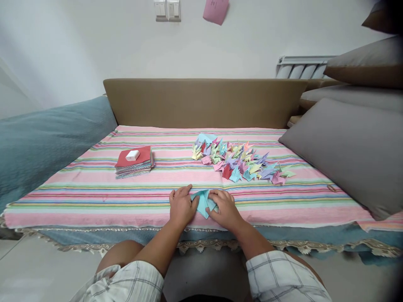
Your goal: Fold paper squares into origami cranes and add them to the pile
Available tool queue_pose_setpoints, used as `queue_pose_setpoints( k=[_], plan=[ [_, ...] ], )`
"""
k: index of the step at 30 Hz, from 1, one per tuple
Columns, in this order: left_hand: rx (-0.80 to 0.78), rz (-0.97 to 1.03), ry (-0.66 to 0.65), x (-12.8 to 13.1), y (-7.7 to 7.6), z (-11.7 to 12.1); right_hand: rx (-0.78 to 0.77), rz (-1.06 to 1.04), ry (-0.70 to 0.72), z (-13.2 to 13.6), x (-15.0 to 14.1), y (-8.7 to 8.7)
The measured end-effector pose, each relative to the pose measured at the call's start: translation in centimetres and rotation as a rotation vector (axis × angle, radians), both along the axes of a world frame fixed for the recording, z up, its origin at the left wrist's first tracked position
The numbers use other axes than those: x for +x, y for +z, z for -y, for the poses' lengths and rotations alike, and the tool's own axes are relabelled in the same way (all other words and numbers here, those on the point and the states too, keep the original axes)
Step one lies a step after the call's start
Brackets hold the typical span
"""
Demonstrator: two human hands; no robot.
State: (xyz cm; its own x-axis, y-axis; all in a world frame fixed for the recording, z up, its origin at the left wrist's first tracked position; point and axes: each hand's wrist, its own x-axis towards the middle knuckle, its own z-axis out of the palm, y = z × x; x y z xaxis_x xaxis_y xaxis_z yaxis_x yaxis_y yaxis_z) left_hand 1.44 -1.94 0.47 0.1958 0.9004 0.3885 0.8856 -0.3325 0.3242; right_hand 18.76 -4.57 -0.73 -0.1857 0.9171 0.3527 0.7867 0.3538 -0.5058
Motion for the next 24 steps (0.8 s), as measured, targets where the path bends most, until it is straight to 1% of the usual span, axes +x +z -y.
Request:
queue_pose_setpoints(
  k=[4, 7, 9, 13, 16, 20, 24],
  plan=[
    [0.018, -0.010, -0.035, -0.2, -0.3, 0.0, -0.023, 0.083, 0.003, 0.4, 0.3, 0.2],
    [0.017, -0.014, -0.076, -0.5, -0.1, 0.1, -0.033, 0.118, 0.026, 0.5, 0.5, 0.4],
    [0.016, -0.024, -0.138, -0.7, 0.0, 0.2, -0.052, 0.121, 0.052, 0.4, 0.7, 0.4],
    [0.003, -0.100, -0.320, -1.0, 0.0, 0.4, -0.104, 0.117, 0.112, 0.0, 1.4, 0.4],
    [-0.025, -0.162, -0.399, -1.2, -0.1, 0.5, -0.127, 0.107, 0.153, -0.2, 2.0, 0.5],
    [-0.052, -0.211, -0.446, -1.3, 0.0, 0.6, -0.116, -0.006, 0.148, -0.4, 2.3, 0.7],
    [-0.055, -0.239, -0.454, -1.3, 0.1, 0.7, -0.075, -0.196, 0.030, -0.8, 2.1, 0.4]
  ],
)
